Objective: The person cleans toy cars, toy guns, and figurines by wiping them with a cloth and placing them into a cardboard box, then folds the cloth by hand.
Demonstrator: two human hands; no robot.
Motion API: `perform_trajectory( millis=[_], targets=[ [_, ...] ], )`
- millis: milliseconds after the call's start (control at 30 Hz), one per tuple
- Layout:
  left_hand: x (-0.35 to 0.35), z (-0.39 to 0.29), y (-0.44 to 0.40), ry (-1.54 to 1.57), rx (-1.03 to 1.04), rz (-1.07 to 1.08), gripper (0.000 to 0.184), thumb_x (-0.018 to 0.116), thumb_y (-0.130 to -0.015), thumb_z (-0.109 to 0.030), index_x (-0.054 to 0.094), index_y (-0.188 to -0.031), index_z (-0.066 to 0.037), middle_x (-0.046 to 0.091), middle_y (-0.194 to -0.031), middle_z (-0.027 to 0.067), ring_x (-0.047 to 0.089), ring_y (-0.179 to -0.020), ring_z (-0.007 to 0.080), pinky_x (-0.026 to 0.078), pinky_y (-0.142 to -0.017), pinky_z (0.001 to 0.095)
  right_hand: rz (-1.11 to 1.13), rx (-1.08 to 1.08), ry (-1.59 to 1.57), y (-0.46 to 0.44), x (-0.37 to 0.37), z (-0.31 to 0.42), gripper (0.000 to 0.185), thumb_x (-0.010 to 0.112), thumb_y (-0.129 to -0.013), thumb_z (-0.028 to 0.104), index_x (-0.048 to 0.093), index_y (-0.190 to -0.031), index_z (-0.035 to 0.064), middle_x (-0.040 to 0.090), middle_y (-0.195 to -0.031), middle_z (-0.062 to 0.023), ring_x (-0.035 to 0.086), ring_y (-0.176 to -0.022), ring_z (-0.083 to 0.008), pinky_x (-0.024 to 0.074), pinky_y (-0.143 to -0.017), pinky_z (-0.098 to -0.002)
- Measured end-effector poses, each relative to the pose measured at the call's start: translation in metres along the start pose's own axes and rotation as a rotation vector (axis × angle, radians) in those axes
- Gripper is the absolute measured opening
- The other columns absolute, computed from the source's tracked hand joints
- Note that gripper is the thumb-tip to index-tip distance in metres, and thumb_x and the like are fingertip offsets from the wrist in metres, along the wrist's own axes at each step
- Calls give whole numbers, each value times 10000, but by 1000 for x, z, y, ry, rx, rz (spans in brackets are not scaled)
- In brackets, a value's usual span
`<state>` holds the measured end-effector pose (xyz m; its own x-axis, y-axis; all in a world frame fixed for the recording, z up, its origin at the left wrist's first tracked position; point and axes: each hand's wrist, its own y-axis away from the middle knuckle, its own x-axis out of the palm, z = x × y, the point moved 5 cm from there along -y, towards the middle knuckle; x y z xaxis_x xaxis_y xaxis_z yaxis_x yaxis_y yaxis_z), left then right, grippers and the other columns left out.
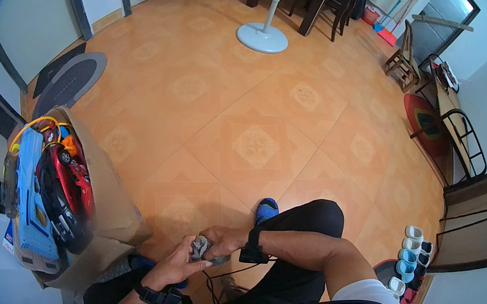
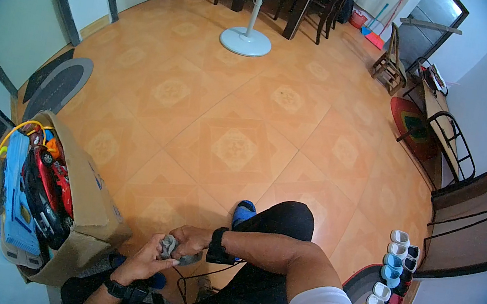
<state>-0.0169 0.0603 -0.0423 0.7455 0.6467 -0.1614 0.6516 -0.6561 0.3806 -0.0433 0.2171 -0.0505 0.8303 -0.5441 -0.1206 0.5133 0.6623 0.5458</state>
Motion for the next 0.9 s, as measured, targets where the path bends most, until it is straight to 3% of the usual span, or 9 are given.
perform_trajectory(
  millis=[100, 200, 533, 900],
  targets=[
    [-1, -4, 2, -61, 18, -16, 720, 789, -885, -117, 325, -1418, 24, 576, -1086, 93, 572, -984, 147, 516, -834, 306, 18, -2, -37, -2, 1, -3, 471, 779, -718, 222, 650, -1124, 22, 708, -1005, -125, 674, -960, -231, 533, -813, -354],
    [-2, -10, 5, 41, -53, -42, 749, 815, -841, -288, 413, -1380, 42, 605, -1107, 177, 614, -998, 265, 514, -883, 388, 24, 0, -14, -3, 2, -4, 480, 782, -715, 235, 652, -1123, 18, 709, -1007, -132, 675, -962, -241, 533, -816, -360],
    [-2, -9, 4, 13, -63, -29, 759, 815, -846, -282, 403, -1394, 45, 600, -1115, 174, 608, -1007, 253, 516, -885, 379, 4, 15, 51, -13, 5, -19, 490, 788, -710, 284, 659, -1095, 9, 707, -1000, -164, 677, -972, -289, 531, -829, -381],
    [-1, -6, 4, 19, -28, -22, 750, 810, -857, -288, 398, -1386, 47, 595, -1108, 176, 605, -997, 248, 519, -877, 378, -2, 22, 72, -15, 5, -21, 488, 805, -705, 264, 653, -1100, 21, 696, -1000, -142, 671, -975, -263, 523, -826, -367]
  ],
)
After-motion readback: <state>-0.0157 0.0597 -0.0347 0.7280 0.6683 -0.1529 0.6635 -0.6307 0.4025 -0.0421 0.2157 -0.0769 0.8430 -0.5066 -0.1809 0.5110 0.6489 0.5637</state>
